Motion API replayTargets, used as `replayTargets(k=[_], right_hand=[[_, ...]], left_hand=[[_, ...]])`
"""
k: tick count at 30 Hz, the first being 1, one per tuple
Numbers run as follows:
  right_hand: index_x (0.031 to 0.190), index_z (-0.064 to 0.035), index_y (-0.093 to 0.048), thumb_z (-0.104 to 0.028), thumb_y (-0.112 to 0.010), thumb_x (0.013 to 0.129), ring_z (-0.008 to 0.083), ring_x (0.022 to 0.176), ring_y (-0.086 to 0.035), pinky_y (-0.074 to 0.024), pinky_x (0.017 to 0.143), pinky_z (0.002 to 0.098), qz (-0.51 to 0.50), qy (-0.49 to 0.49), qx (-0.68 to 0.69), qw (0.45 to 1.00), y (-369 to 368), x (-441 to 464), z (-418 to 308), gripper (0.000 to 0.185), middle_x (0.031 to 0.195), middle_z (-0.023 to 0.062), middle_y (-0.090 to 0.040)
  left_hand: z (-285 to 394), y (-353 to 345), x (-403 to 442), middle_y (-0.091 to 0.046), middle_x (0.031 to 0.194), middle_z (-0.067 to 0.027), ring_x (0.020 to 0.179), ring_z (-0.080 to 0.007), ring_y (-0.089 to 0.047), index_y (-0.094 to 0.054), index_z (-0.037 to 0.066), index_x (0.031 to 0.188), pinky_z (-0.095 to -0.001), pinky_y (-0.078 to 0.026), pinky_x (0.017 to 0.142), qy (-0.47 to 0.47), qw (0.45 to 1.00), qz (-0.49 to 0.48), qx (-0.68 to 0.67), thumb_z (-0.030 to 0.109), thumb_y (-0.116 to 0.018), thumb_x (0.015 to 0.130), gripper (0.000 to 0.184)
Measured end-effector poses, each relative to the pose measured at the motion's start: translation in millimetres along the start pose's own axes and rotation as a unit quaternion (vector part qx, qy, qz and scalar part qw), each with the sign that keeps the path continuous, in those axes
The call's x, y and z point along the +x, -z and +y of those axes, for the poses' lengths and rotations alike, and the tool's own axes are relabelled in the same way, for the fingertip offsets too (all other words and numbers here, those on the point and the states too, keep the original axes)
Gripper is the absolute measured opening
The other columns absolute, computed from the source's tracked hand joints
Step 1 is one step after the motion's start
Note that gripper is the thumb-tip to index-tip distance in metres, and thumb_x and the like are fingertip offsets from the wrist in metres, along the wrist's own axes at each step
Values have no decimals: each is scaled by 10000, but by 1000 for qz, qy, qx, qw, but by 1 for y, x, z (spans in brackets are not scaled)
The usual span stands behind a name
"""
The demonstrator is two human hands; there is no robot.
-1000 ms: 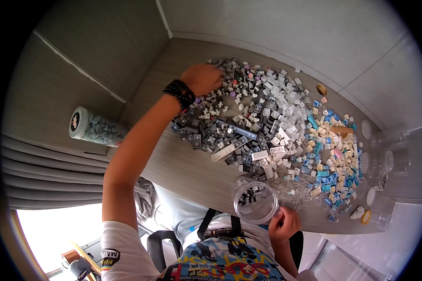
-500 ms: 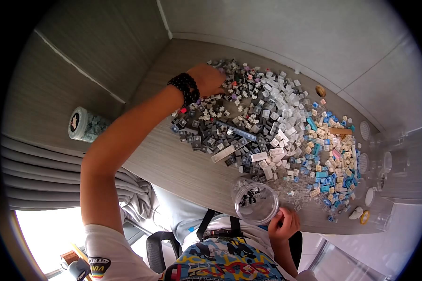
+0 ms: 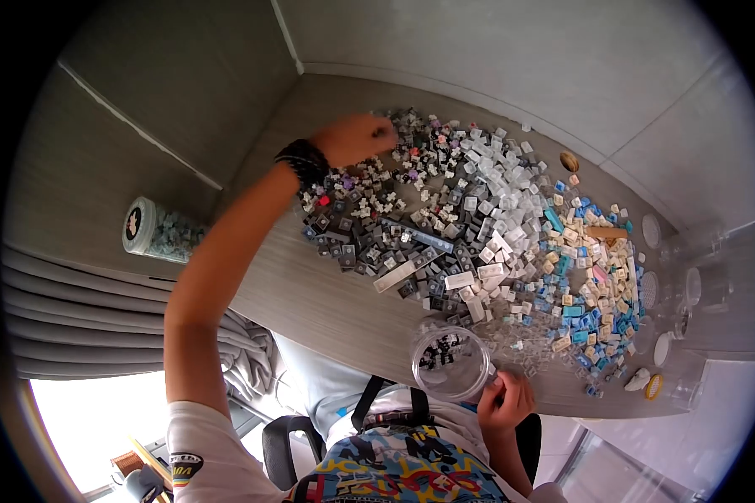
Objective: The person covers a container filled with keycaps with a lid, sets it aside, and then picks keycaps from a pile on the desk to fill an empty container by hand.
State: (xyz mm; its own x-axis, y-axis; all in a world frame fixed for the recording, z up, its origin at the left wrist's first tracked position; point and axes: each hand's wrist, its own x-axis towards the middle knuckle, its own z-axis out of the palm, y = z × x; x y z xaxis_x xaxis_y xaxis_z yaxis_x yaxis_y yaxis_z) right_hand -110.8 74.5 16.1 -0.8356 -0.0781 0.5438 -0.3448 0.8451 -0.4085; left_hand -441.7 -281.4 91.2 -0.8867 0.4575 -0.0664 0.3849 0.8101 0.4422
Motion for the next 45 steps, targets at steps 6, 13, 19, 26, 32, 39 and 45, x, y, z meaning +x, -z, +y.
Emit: replayTargets(k=[6, 13, 19, 26, 32, 39, 45], right_hand=[[955, -39, -620, 2, -579, 868, 242, 518, -490, -390, 504, 355, 10, 0, 2, 1000, -2, -1, 1, 105, 661, 56, -516], [959, -31, -616, 9, -581, 864, 246, 524, -483, -387, 509, 356, -5, 1, 8, 1000, -1, -3, 2, 109, 657, 61, -508], [953, -24, -619, 12, -580, 866, 237, 515, -468, -375, 503, 353, 3, -1, 5, 1000, 1, -2, -1, 102, 637, 56, -488], [939, -11, -623, 10, -585, 879, 274, 539, -503, -390, 509, 388, 3, -8, 15, 1000, 0, -2, -2, 74, 685, 101, -538], [942, -18, -621, 3, -587, 881, 281, 553, -519, -404, 513, 389, 4, -7, 10, 1000, 0, -2, -1, 73, 705, 103, -559], [946, -18, -622, 3, -590, 879, 282, 552, -519, -404, 512, 390, 1, -7, 15, 1000, 0, -2, -1, 77, 704, 104, -557], [945, -15, -625, 9, -592, 874, 268, 533, -500, -381, 499, 381, 6, -4, 21, 1000, 0, -1, -1, 81, 674, 94, -537]], left_hand=[[-17, -3, -44, -380, 726, 32, 572, -89, -318, -496, 71, 937, -240, -296, 495, -9, 580, 93, -809, 310, -470, 1035, 259], [-9, -17, -63, -399, 809, -2, 637, -104, -347, -493, 67, 979, -245, -303, 506, -11, 519, 115, -847, 321, -473, 1024, 258], [-18, -21, -53, -448, 839, -2, 647, -104, -372, -521, 80, 989, -239, -305, 516, 28, 549, 147, -823, 313, -495, 1033, 238], [1, -16, -49, -516, 878, 6, 664, -92, -416, -552, 81, 968, -230, -313, 516, 87, 604, 222, -760, 303, -516, 1059, 242], [-12, -22, -40, -505, 798, 25, 619, -79, -404, -603, 82, 866, -225, -319, 506, 111, 734, 116, -660, 397, -516, 1075, 388], [15, -35, -20, -688, 849, -106, 744, -285, -665, -676, 49, 919, -410, -508, 669, 11, 987, 157, 15, 399, -569, 1033, 383], [30, -47, -8, -712, 878, -149, 842, -344, -705, -728, 55, 879, -456, -561, 751, -36, 981, 120, 149, 362, -657, 939, 320]])
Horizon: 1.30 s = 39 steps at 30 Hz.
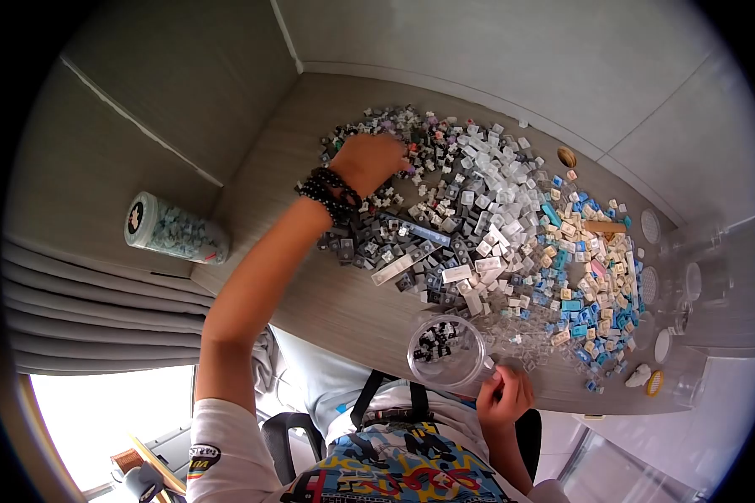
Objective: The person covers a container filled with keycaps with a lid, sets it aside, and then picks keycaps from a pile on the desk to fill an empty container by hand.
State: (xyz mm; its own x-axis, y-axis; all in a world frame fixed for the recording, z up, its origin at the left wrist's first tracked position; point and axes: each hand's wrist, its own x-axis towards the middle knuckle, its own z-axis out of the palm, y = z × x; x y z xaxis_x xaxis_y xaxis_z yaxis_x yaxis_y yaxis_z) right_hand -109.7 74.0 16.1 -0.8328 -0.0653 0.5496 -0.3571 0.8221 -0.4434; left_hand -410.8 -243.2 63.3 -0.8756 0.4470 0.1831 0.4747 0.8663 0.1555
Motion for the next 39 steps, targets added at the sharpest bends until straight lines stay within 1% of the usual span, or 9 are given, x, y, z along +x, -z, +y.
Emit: replayTargets(k=[2, 8, 14, 24, 26, 29, 36, 38, 39], right_hand=[[944, -14, -625, 10, -592, 874, 264, 530, -497, -377, 498, 378, -1, -2, 0, 1000, 0, -1, 1, 82, 668, 91, -533], [948, -10, -626, 11, -587, 876, 257, 524, -488, -366, 495, 375, -2, -1, -1, 1000, 0, -3, 2, 85, 666, 86, -528], [953, -15, -624, 10, -578, 882, 257, 530, -488, -370, 500, 375, -13, 0, 1, 1000, 1, -2, 1, 88, 666, 83, -517], [956, -20, -625, 0, -576, 888, 255, 538, -485, -370, 506, 370, -12, -1, 0, 1000, 2, -2, 1, 87, 681, 84, -530], [956, -19, -626, 0, -576, 889, 254, 538, -484, -370, 506, 369, -11, 1, 0, 1000, 1, -1, 0, 86, 680, 83, -529], [954, -18, -626, 3, -577, 889, 253, 539, -485, -370, 507, 368, -9, 1, -3, 1000, 2, -1, 1, 84, 678, 83, -529], [955, -15, -628, 9, -582, 882, 256, 542, -496, -381, 515, 369, -18, -1, -4, 1000, 3, -2, 1, 89, 678, 84, -534], [956, -14, -628, 8, -580, 883, 257, 541, -496, -383, 516, 370, -15, -1, -4, 1000, 3, -2, 1, 90, 679, 85, -536], [957, -13, -628, 8, -579, 884, 258, 540, -495, -385, 516, 371, -13, -2, -3, 1000, 2, -2, 1, 90, 679, 85, -537]], left_hand=[[2, -8, 0, -719, 893, -122, 853, -327, -718, -732, 65, 874, -451, -572, 746, -20, 996, -2, 84, 362, -674, 918, 306], [19, 13, -7, -679, 944, -107, 916, -322, -695, -645, 50, 1021, -441, -565, 778, -30, 996, -36, 77, 354, -630, 955, 312], [12, 3, -11, -675, 974, -103, 914, -320, -692, -634, 51, 1027, -432, -568, 776, -48, 995, -24, 81, 329, -622, 963, 286], [-6, 21, -9, -676, 889, -138, 918, -342, -675, -663, 69, 890, -482, -522, 782, 6, 1000, -3, -19, 326, -630, 961, 268], [-11, 17, -11, -673, 899, -139, 941, -347, -673, -652, 66, 935, -480, -519, 793, -11, 995, -91, -28, 310, -647, 948, 245], [0, 18, -13, -671, 890, -147, 937, -357, -672, -631, 55, 989, -482, -514, 790, 2, 994, -109, -10, 286, -662, 937, 238], [-2, 7, -15, -694, 913, -177, 898, -361, -704, -628, 37, 1081, -466, -554, 747, -50, 996, -71, 21, 227, -648, 955, 228], [-17, 3, -13, -651, 813, -113, 740, -256, -663, -614, 56, 1082, -369, -513, 618, -17, 987, -31, -158, 236, -586, 1026, 190], [-18, 9, -14, -651, 813, -113, 740, -256, -663, -614, 56, 1082, -369, -513, 618, -18, 987, -32, -158, 236, -586, 1026, 190]])
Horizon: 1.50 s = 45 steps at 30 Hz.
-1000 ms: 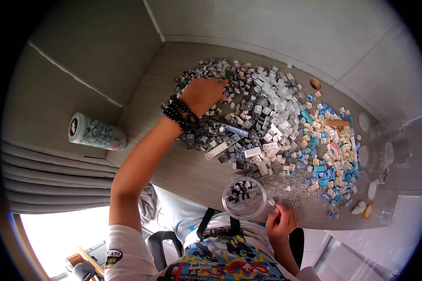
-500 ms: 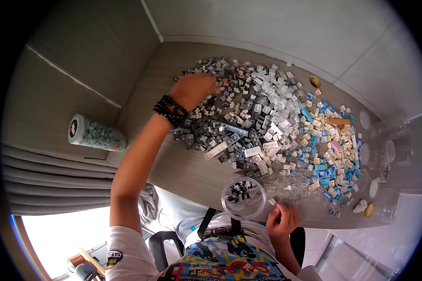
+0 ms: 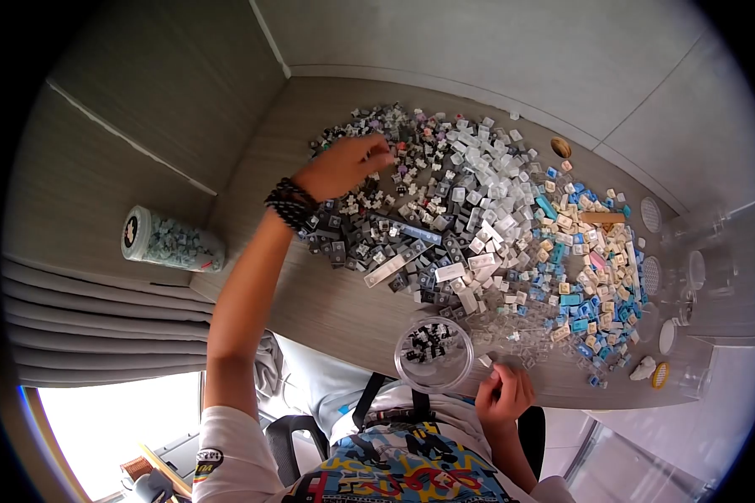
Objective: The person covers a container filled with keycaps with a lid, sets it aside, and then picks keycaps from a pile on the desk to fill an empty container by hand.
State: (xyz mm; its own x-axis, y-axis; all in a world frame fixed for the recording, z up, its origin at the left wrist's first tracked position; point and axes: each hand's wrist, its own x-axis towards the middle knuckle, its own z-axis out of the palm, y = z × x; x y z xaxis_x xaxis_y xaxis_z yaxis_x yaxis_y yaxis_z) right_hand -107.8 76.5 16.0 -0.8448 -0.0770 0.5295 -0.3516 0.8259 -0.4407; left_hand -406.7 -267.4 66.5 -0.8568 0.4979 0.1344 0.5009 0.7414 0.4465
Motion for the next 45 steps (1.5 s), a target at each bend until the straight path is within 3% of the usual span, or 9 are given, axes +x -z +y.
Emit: replayTargets(k=[2, 6, 14, 19, 23, 26, 28, 31, 45], right_hand=[[957, -12, -628, 7, -578, 885, 259, 538, -494, -384, 515, 371, 3, 1, 1, 1000, -1, 0, 1, 90, 679, 86, -537], [957, -10, -627, 4, -576, 886, 261, 534, -492, -379, 507, 370, -3, -1, -5, 1000, 0, -2, -1, 88, 680, 88, -537], [954, -14, -629, 3, -580, 880, 263, 538, -495, -375, 504, 373, 4, 3, -3, 1000, 0, 0, -1, 90, 679, 88, -536], [947, -18, -630, 5, -585, 871, 261, 537, -496, -375, 505, 374, 6, 5, -5, 1000, -1, 0, 0, 91, 672, 84, -528], [943, -20, -629, 4, -586, 869, 258, 532, -497, -375, 503, 373, 1, 0, -3, 1000, -1, -1, 0, 89, 664, 80, -526], [961, -27, -623, 19, -592, 845, 244, 528, -482, -363, 498, 364, 7, 10, -4, 1000, -2, 0, 1, 129, 650, 65, -494], [980, -34, -616, 34, -598, 820, 230, 525, -467, -352, 494, 356, 10, 19, -5, 1000, -2, -1, 2, 175, 638, 50, -462], [941, -19, -629, 5, -587, 869, 256, 530, -499, -377, 501, 371, 3, 0, -1, 1000, -2, -1, 0, 87, 662, 79, -527], [954, -17, -627, 7, -582, 873, 260, 534, -502, -385, 505, 369, 2, 3, 8, 1000, -1, 0, 0, 96, 668, 83, -534]], left_hand=[[13, 23, -3, -547, 784, -20, 645, -116, -497, -593, 74, 1104, -255, -409, 548, 152, 863, -40, -479, 278, -525, 1079, 217], [29, 29, -10, -466, 866, 22, 686, -63, -393, -541, 28, 1189, -207, -339, 529, 80, 661, 69, -743, 307, -499, 1097, 297], [40, 22, 2, -440, 901, 8, 709, -75, -388, -526, 30, 1209, -214, -341, 523, 59, 594, 119, -793, 369, -462, 1104, 361], [25, 15, 10, -481, 910, -9, 664, -89, -386, -518, 80, 975, -227, -335, 514, 106, 521, 117, -838, 386, -502, 1089, 327], [18, 13, 9, -505, 865, -9, 625, -87, -388, -511, 87, 908, -230, -329, 509, 142, 570, 110, -802, 367, -526, 1079, 329], [18, 12, 8, -544, 801, -13, 615, -99, -412, -559, 59, 871, -238, -364, 546, 165, 698, 91, -690, 362, -523, 1078, 368], [28, 12, 9, -624, 753, -50, 652, -170, -564, -640, 22, 880, -298, -452, 617, 183, 914, 99, -347, 335, -567, 1050, 363], [17, -5, 7, -686, 794, -132, 778, -276, -683, -707, 21, 943, -380, -513, 730, 28, 986, 131, -97, 305, -607, 1010, 309], [44, -28, 6, -693, 885, -155, 891, -354, -695, -653, 59, 978, -469, -552, 748, 65, 976, 6, 206, 282, -679, 930, 230]])
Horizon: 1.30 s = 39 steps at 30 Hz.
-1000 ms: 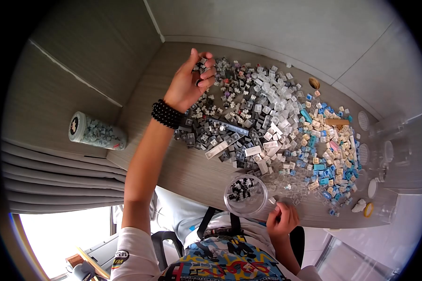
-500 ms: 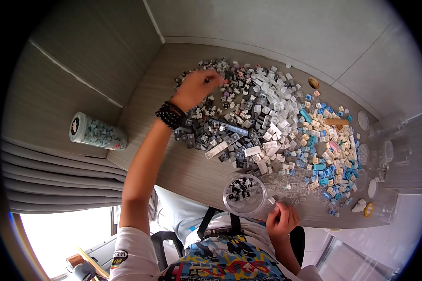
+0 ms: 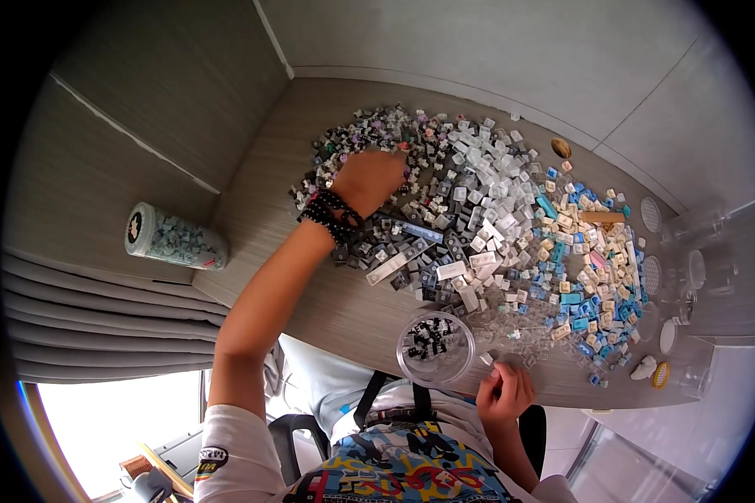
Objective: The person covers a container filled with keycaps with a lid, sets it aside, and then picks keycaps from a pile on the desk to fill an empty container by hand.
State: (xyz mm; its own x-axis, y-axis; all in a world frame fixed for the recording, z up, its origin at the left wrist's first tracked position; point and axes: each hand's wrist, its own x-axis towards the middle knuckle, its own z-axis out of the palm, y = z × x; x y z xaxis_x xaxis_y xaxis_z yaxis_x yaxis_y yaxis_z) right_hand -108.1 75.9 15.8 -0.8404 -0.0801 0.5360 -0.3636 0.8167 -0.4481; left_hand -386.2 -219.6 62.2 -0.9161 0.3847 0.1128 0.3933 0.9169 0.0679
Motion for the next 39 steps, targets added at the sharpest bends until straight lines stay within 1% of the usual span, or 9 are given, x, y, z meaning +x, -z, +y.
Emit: replayTargets(k=[5, 8, 11, 12, 13, 15, 18, 31, 39], right_hand=[[955, -18, -626, 3, -585, 875, 258, 531, -496, -382, 506, 372, 6, 2, -2, 1000, 0, -1, 1, 92, 664, 82, -527], [955, -18, -625, 0, -587, 878, 258, 530, -493, -381, 507, 373, 8, 1, -3, 1000, -1, -1, 1, 88, 661, 82, -523], [955, -18, -626, -2, -588, 879, 258, 531, -493, -380, 508, 373, 9, 0, 1, 1000, -1, -1, 1, 87, 662, 83, -521], [956, -17, -627, -2, -587, 879, 258, 532, -493, -379, 508, 373, 6, 0, 4, 1000, -1, -1, 0, 88, 663, 84, -521], [956, -17, -627, -2, -587, 879, 258, 532, -493, -379, 508, 373, 6, 1, 6, 1000, -1, -1, 0, 88, 663, 84, -521], [959, -14, -628, 4, -586, 872, 268, 540, -505, -390, 512, 377, -2, -2, -1, 1000, 1, -2, 0, 98, 677, 92, -537], [960, -12, -628, 10, -587, 864, 281, 553, -524, -408, 521, 384, 0, 3, -1, 1000, 1, -1, 0, 107, 695, 101, -558], [974, -20, -620, 18, -596, 856, 235, 524, -494, -375, 500, 356, 13, 23, -9, 1000, -1, 3, 1, 126, 646, 60, -498], [967, -24, -619, 16, -600, 850, 238, 527, -494, -375, 500, 360, 12, 22, -10, 1000, -1, 2, 1, 124, 646, 59, -494]], left_hand=[[-10, -5, 0, -687, 878, -163, 884, -367, -691, -640, 52, 1001, -459, -542, 728, -7, 999, 9, -32, 265, -676, 944, 224], [-32, 1, -4, -703, 899, -238, 847, -363, -710, -662, -6, 1040, -427, -551, 674, -38, 963, 40, -264, 231, -688, 922, 266], [-38, 21, -14, -553, 739, -8, 651, -107, -517, -645, 6, 1131, -238, -386, 557, 140, 685, 4, -715, 304, -615, 1033, 315], [-35, 24, -18, -402, 738, 46, 637, -49, -364, -598, 15, 1157, -205, -299, 531, 110, 601, 29, -791, 283, -521, 1087, 287], [-38, 21, -19, -402, 738, 46, 637, -49, -364, -598, 15, 1157, -205, -299, 531, 111, 602, 30, -790, 283, -521, 1087, 287], [-45, 13, -22, -417, 784, 34, 647, -64, -377, -564, 17, 1148, -218, -317, 518, 86, 391, 54, -915, 291, -512, 1090, 285], [-45, 11, -22, -418, 827, 21, 645, -72, -367, -549, 29, 1129, -222, -326, 510, 46, 307, 35, -950, 311, -503, 1092, 288], [-41, 6, -14, -497, 912, -14, 617, -88, -383, -524, 69, 1036, -234, -320, 486, 79, 273, 44, -958, 295, -532, 1044, 226], [-37, 13, -16, -484, 859, -23, 634, -101, -384, -521, 90, 937, -245, -309, 504, 80, 305, 66, -947, 311, -491, 1030, 241]])
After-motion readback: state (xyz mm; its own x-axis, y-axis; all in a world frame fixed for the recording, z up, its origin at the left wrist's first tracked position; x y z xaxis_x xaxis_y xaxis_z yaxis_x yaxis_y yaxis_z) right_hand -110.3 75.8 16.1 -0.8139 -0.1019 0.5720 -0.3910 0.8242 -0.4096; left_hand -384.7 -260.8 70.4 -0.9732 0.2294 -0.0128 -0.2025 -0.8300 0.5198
